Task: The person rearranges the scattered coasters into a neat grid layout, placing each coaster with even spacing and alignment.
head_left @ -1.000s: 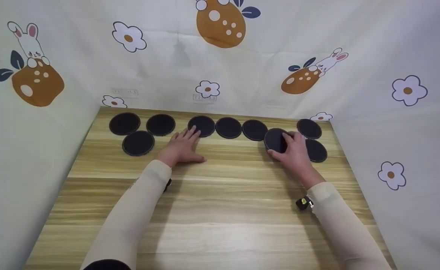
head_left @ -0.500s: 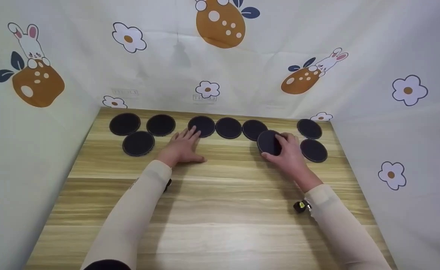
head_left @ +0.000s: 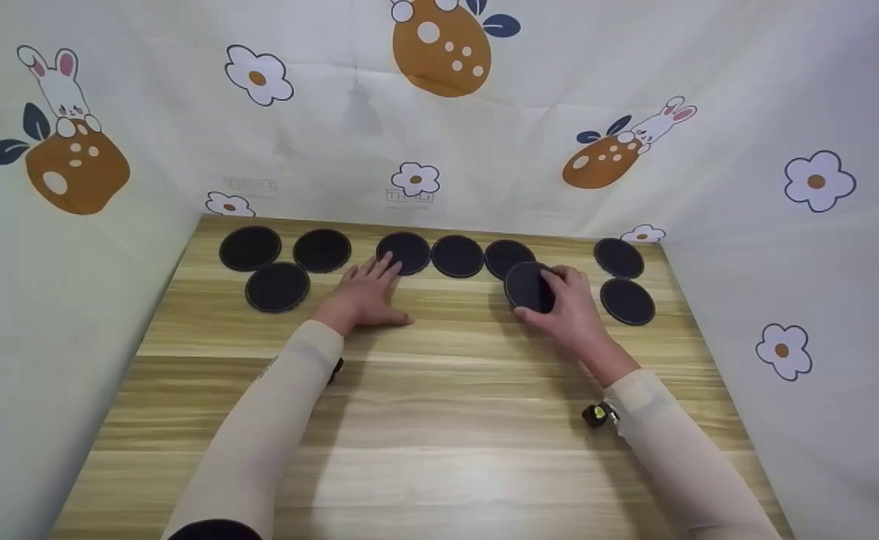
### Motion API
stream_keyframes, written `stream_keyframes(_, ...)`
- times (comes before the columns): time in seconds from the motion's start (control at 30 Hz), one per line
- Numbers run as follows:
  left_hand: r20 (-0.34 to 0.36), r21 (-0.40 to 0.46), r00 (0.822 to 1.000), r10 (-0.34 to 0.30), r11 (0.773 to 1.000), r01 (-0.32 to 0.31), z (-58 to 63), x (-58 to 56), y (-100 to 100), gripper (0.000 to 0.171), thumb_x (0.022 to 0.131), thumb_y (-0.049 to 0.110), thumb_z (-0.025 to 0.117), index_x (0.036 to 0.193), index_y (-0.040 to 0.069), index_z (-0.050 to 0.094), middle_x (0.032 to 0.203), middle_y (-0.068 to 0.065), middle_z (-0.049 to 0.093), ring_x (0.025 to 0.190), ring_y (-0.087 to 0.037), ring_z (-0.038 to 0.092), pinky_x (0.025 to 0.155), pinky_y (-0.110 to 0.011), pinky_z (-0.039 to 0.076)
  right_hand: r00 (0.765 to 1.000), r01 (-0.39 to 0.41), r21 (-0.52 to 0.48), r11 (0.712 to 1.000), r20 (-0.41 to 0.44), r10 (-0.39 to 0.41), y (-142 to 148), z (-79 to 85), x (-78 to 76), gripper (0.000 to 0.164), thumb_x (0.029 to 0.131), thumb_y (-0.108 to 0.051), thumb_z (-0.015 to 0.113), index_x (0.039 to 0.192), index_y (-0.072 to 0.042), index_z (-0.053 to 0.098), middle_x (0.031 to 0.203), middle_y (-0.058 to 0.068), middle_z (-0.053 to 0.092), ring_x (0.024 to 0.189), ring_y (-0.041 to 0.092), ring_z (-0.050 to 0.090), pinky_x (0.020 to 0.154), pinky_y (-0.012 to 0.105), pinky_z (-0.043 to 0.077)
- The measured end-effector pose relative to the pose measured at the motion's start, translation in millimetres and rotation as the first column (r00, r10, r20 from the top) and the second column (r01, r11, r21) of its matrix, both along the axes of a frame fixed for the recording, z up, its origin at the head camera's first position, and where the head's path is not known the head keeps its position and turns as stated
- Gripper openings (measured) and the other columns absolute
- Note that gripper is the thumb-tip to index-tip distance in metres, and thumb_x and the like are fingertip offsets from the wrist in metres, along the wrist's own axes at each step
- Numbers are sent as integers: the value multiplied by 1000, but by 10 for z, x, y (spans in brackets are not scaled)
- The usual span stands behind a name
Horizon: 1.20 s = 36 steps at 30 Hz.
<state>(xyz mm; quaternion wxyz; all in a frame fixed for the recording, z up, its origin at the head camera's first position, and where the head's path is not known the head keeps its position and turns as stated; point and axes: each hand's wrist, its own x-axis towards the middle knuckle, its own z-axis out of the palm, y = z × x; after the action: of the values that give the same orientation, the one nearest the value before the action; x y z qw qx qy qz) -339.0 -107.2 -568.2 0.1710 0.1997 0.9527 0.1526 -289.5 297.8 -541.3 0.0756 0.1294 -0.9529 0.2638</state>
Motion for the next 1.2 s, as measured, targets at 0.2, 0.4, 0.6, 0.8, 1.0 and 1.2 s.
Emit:
stream_keyframes(0.2, 17, -29, 1000, -2, 1000, 2, -41, -41, 1, 123, 93, 76, 72, 180, 17, 8, 186, -9, -6, 171, -39, -2, 135, -63, 2, 1000, -13, 8, 1000, -1, 13, -43, 0, -1, 94, 88, -48, 93, 154, 7, 58, 152, 29, 50, 142, 45, 44, 120, 56, 42)
stream_keyframes(0.4, 1, -24, 1000, -3, 1000, 3, -4, -8, 9, 121, 94, 73, 73, 179, 15, 10, 186, -12, -3, 170, -41, 1, 135, -64, 5, 1000, -13, 8, 1000, 6, 13, -67, -3, 5, 95, 87, -48, 94, 155, 7, 57, 154, 28, 49, 143, 45, 45, 121, 57, 42)
stream_keyframes(0.6, -21, -12, 1000, -7, 1000, 7, 15, 22, 3, 120, 94, 72, 73, 179, 13, 13, 186, -13, 0, 170, -42, 4, 134, -64, 7, 1000, -16, 21, 1000, 5, 15, -81, -59, -6, 93, 88, -48, 94, 155, 6, 58, 154, 29, 49, 142, 45, 44, 121, 56, 43)
stream_keyframes(0.8, -18, -11, 1000, -8, 1000, 7, 28, 27, -2, 120, 94, 71, 74, 179, 13, 12, 186, -13, -1, 170, -42, 3, 135, -64, 6, 999, -27, 15, 1000, 27, 26, -94, -170, -15, 95, 87, -48, 94, 155, 8, 57, 155, 29, 48, 141, 44, 45, 121, 58, 42)
stream_keyframes(1.0, -29, -11, 1000, -6, 1000, 5, 19, 28, 10, 120, 94, 71, 74, 179, 13, 14, 186, -14, 1, 170, -42, 5, 135, -64, 8, 999, -38, 25, 999, 39, 37, -74, -293, -44, 94, 87, -48, 94, 153, 9, 58, 154, 30, 50, 141, 46, 46, 120, 57, 42)
stream_keyframes(1.2, -40, -20, 999, -1, 1000, 1, 34, 38, 24, 120, 93, 72, 74, 179, 12, 15, 186, -14, 3, 170, -43, 6, 135, -63, 9, 998, -39, 30, 999, 48, 37, -56, -348, -56, 94, 87, -49, 93, 152, 9, 59, 151, 31, 51, 140, 47, 47, 118, 59, 43)
